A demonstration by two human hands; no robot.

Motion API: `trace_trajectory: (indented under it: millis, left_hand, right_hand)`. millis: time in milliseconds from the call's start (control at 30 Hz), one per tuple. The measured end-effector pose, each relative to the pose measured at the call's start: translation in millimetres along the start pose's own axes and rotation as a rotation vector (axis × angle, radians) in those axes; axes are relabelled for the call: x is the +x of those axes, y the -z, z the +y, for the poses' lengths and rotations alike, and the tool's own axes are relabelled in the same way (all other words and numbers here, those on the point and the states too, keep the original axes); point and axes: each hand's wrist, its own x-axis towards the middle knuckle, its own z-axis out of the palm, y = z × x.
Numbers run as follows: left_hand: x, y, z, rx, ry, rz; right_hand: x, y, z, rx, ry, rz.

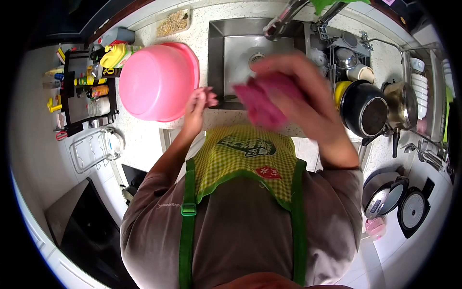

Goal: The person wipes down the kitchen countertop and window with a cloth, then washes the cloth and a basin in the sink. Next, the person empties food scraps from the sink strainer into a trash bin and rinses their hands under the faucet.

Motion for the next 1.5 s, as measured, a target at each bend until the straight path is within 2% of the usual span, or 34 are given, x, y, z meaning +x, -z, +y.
trace_trajectory:
  millis: [33, 67, 100, 133, 200, 233, 300, 333, 367, 400, 433, 467, 533, 633, 667, 733, 800, 867, 900, 933, 1000, 1067, 1100, 1167, 1200, 1267, 1333, 1400, 1467, 1500]
  left_hand:
    - [14.1, -24.5, 17.6, -0.181, 0.124, -0.112]
    - [27.5, -50.9, 23.6, -0.282, 0.086, -0.185]
    - [39.6, -73.4, 25.4, -0.382, 0.053, -0.257]
    - [54.0, -89.4, 25.3, -0.382, 0.054, -0.264]
    - [86.4, -110.7, 23.1, -0.219, 0.218, -0.369]
    - [101.6, -112.1, 15.1, -0.218, 0.216, -0.378]
    - [127.8, -113.3, -7.5, -0.165, 0.336, -0.203]
    - [138.7, -117.5, -7.9, -0.161, 0.332, -0.217]
    - [147.7, -121.6, -7.6, -0.148, 0.404, -0.133]
    - [154.7, -124.4, -8.1, -0.133, 0.477, -0.045]
    - [160.8, -125.5, -9.7, -0.129, 0.475, -0.051]
    - [168.0, -125.6, -10.3, -0.061, 0.465, -0.038]
    - [183.4, -125.1, -14.2, 0.035, 0.446, 0.004]
    - [194.8, -122.4, -19.4, 0.034, 0.384, -0.027]
    - [198.8, -122.1, -23.3, 0.032, 0.379, -0.026]
    - [203.2, -120.9, -33.0, 0.143, 0.237, -0.112]
    - [196.2, -128.0, -20.7, 0.176, 0.271, -0.117]
    - [194.8, -132.0, -19.1, 0.209, 0.3, -0.129]
    - [195.4, -130.1, -31.8, 0.094, 0.258, -0.151]
    - [195.7, -130.4, -33.9, -0.02, 0.214, -0.174]
    - [191.4, -124.8, -36.5, -0.003, 0.145, -0.206]
    - [192.9, -115.4, -35.1, 0.014, 0.077, -0.236]
    - [198.4, -105.5, -46.3, 0.107, 0.029, -0.264]
    - [198.9, -99.3, -43.7, 0.198, -0.022, -0.291]
    - [192.9, -99.7, -33.8, 0.247, -0.003, -0.259]
    - [190.3, -99.8, -25.0, 0.294, 0.013, -0.229]
    - [194.1, -93.6, -38.6, 0.271, 0.025, -0.061]
    - [198.0, -85.4, -54.0, 0.318, 0.007, -0.003]
    - [201.2, -79.8, -64.7, 0.364, -0.013, 0.055]
    - [200.8, -78.7, -67.1, 0.414, 0.01, 0.096]
  right_hand:
    - [-0.5, 10.3, 36.6, 0.065, -0.116, 0.063]
    - [-1.0, 20.6, 73.3, 0.138, -0.228, 0.135]
    - [-2.8, 33.1, 109.3, -0.006, -0.274, 0.207]
    - [-4.4, 44.0, 138.3, -0.149, -0.322, 0.28]
    - [-8.0, 68.2, 166.6, -0.25, -0.336, 0.325]
    - [-9.4, 84.6, 178.9, -0.349, -0.349, 0.363]
    - [-13.8, 139.4, 208.5, -1.276, 0.064, 0.373]
    - [-14.1, 163.5, 212.4, -1.477, 0.056, 0.488]
    - [-15.6, 184.4, 212.1, -1.675, 0.045, 0.605]
    - [-16.9, 203.1, 200.0, -1.868, 0.051, 0.605]
    - [-19.0, 217.5, 188.4, -2.059, 0.057, 0.599]
    - [-22.2, 226.6, 184.6, -2.06, 0.058, 0.61]
    - [-24.7, 237.9, 180.0, -1.986, -0.515, 0.386]
    - [-27.6, 229.3, 188.2, -2.012, -0.607, 0.459]
    - [-27.7, 222.4, 190.8, -2.014, -0.602, 0.46]
    - [-24.7, 199.8, 198.7, -1.927, -0.281, 0.479]
    - [-12.2, 179.7, 220.1, -1.254, -0.216, 0.426]
    - [-3.5, 147.9, 226.1, -0.838, -0.113, 0.456]
    - [-0.7, 141.1, 233.5, -0.84, -0.109, 0.46]
    - [1.8, 135.3, 241.5, -0.702, -0.08, 0.483]
    - [4.6, 135.2, 246.9, -0.564, -0.043, 0.502]
    - [8.1, 140.9, 246.0, -0.233, -0.253, 0.225]
    - [9.3, 146.6, 253.8, -0.234, -0.249, 0.224]
    - [11.3, 159.9, 277.7, -0.229, -0.503, -0.004]
    - [12.5, 159.9, 276.4, -0.233, -0.5, -0.004]
    - [13.2, 159.8, 274.3, -0.239, -0.521, 0.052]
    - [13.7, 163.8, 275.3, -0.204, -0.52, 0.115]
    - [13.3, 167.3, 277.8, -0.169, -0.518, 0.18]
    - [15.8, 169.1, 280.5, -0.442, -0.487, 0.29]
    - [17.5, 168.5, 280.5, -0.447, -0.482, 0.294]
